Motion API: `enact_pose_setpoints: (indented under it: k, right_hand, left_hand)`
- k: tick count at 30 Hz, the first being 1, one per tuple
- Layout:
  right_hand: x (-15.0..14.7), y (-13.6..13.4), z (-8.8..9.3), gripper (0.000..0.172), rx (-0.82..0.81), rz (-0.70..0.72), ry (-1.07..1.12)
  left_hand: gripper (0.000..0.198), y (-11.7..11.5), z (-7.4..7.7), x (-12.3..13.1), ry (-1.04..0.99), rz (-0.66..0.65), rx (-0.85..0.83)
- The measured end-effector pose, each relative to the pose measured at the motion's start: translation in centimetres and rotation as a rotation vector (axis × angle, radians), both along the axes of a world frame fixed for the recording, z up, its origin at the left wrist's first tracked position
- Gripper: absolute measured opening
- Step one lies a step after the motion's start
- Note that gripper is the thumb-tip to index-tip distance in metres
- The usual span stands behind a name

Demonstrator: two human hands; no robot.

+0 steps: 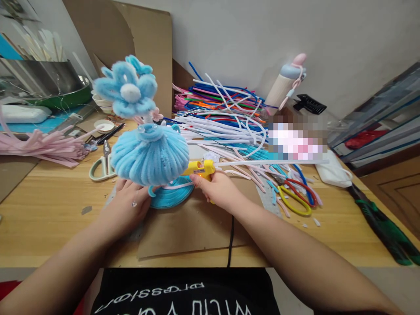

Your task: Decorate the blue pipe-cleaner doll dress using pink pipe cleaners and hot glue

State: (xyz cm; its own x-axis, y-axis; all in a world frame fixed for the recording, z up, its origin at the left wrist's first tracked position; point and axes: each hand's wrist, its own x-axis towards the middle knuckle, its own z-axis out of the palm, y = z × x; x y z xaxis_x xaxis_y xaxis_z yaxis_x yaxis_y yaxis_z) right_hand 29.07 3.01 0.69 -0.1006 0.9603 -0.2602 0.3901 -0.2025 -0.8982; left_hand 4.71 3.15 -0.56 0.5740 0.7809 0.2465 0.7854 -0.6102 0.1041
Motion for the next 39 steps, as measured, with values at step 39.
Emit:
enact_pose_setpoints:
  k: [39]
  right_hand:
    - [5.0, -3.2, 4.5, 0.026, 0.535, 0.118, -0.714]
  left_hand:
    - [0.043, 0.0, -0.8, -0.4, 0.049, 0.020, 0.026]
